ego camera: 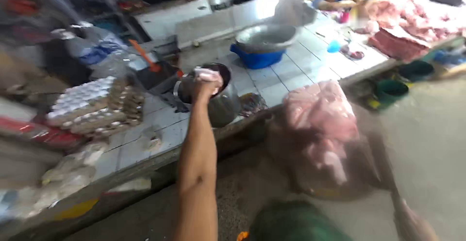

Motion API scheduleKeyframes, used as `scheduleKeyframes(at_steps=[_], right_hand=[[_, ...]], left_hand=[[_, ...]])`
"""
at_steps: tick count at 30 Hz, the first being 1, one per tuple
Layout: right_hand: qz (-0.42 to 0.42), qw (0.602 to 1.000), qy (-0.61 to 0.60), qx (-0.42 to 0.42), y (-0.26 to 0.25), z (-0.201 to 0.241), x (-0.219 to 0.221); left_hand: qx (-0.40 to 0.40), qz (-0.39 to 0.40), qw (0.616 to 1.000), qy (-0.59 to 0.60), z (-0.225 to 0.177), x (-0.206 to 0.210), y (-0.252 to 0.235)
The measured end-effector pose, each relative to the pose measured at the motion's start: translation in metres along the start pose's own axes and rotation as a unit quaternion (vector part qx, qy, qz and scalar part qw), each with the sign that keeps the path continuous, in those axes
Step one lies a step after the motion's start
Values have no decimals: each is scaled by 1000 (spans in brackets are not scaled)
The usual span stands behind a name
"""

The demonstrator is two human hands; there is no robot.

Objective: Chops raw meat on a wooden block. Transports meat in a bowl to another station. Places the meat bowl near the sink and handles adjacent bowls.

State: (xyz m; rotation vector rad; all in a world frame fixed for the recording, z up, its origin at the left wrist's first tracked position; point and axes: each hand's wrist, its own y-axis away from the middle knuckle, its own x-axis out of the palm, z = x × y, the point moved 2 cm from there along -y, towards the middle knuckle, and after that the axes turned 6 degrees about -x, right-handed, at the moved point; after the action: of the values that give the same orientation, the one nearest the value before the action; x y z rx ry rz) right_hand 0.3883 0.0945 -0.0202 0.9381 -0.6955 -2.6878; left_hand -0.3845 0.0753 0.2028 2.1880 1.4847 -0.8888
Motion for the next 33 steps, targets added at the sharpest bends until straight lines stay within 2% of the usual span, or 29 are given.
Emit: scheduleKeyframes(at_steps=[2,4,7,8,10,12,15,17,19,20,23,25,27,28,29,30,32,33], right_hand=[[-22,1000,-3,-4,-2,-3,2],[-22,1000,-9,4,0,3,4],[-20,999,-26,16,2,6,5],[-17,999,-34,22,2,6,4],[-13,999,-43,24,2,5,3],[-8,999,-47,20,0,1,1],[-1,998,-56,18,0,-4,5],[-1,998,-58,19,1,-5,5],[2,998,-53,18,-1,-6,1],[4,998,-53,16,-3,-6,0],[25,999,-47,5,0,-14,-2],[33,998,-48,-11,-4,-15,-7],[43,998,-50,-19,-9,-18,-13],[50,997,-49,-24,-11,-22,-15],[57,997,-46,-29,-12,-26,-16],[62,997,-39,-35,-14,-28,-18],[65,997,-25,-45,-18,-29,-19],[67,996,-23,-46,-19,-30,-18]], left_hand=[[42,110,992,-54,-8,40,40],[106,242,963,-58,-24,95,132],[162,408,889,-129,-22,198,284],[170,432,870,-169,-20,228,322],[179,425,854,-242,-23,266,376],[158,388,868,-267,-28,285,397],[138,342,888,-275,-25,297,392],[162,326,896,-254,-21,285,397],[240,312,889,-234,-19,266,415],[298,314,867,-248,-22,261,424],[433,383,755,-310,-28,270,448],[498,361,713,-336,-28,293,445],[546,329,692,-339,-27,295,441],[557,311,696,-331,-24,289,440],[544,295,718,-320,-18,280,439],[506,280,757,-305,-15,269,437],[388,241,841,-289,-11,252,422],[308,245,871,-294,-9,251,411]])
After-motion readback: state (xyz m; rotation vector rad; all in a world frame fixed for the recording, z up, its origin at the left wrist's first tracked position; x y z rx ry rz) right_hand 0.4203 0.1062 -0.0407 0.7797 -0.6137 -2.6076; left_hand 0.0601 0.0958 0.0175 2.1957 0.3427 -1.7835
